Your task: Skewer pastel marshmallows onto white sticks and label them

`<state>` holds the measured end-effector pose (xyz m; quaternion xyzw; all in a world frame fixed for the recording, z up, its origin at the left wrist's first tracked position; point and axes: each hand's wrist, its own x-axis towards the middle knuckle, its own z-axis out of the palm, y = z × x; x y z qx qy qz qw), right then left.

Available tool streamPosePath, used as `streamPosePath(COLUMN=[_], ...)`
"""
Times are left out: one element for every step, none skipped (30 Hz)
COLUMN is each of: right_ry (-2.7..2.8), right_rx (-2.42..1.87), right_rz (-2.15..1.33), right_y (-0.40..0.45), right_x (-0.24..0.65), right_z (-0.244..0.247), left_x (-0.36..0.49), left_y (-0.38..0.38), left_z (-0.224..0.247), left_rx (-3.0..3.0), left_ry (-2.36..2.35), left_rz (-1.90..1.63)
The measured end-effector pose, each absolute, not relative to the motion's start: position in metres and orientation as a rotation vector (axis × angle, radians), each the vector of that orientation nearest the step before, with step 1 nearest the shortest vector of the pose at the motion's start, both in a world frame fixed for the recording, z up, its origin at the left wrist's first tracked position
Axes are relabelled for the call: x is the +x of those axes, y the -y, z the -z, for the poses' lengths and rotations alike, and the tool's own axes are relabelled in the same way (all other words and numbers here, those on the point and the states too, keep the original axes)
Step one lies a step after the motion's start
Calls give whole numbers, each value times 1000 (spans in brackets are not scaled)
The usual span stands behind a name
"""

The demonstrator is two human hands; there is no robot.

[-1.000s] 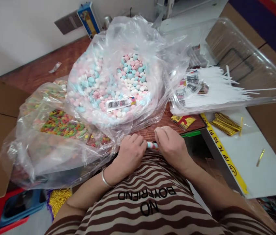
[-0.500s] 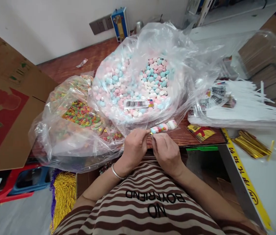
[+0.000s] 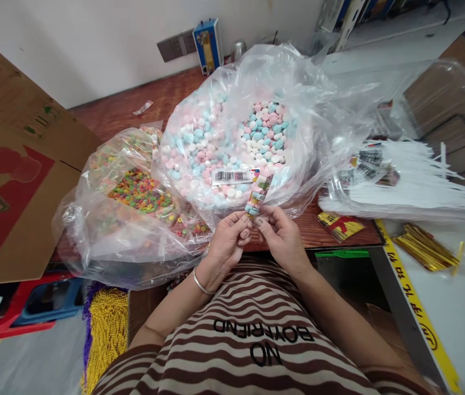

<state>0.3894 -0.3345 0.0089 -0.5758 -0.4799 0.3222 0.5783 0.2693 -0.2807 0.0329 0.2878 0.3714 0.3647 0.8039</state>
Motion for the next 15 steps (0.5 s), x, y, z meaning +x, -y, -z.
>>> streamPosePath(right_ry=[1128, 1140, 1147, 1147, 1138, 1127, 1121, 1127, 1141, 1160, 1177, 1189, 1196, 1198, 1200], right_rx=[-1353, -1370, -1391, -1410, -1426, -1437, -1445, -1451, -1456, -1457, -1453, -1447, -1442, -1439, -1438], right_rz=[-768, -761, -748, -741, -743, -752, -755, -750, -737, -721, -708, -695, -678, -654, -620], right_y=[334, 334, 334, 334, 334, 334, 334, 335, 335, 336, 336, 336, 336, 336, 336], right_x=[390, 391, 391, 392, 393, 394, 395, 395, 395, 395, 394, 393, 392, 390, 389], right_z=[-11, -12, -13, -13, -12, -12, -11, -10, -10, -10, -10, -11, -11, -13, -14], left_x=[269, 269, 268, 266, 264, 262, 259, 256, 254, 253, 252, 252, 253, 254, 255], left_y=[281, 281, 281, 281, 281, 281, 280, 280, 279, 279, 279, 278, 278, 278, 277], left_z=[-31, -29, -26, -23, -19, -15, -11, -8, -5, -3, -2, -2, -3, -4, -5], left_rx=[643, 693, 777, 908, 1093, 1325, 1585, 1846, 2079, 2257, 2372, 2427, 2438, 2420, 2389], left_ry=[-799, -807, -820, -844, -872, -899, -917, -921, -912, -900, -896, -906, -923, -944, -965], left_rz=[-790, -800, -812, -829, -854, -886, -921, -951, -977, -1005, -1035, -1069, -1106, -1143, -1174])
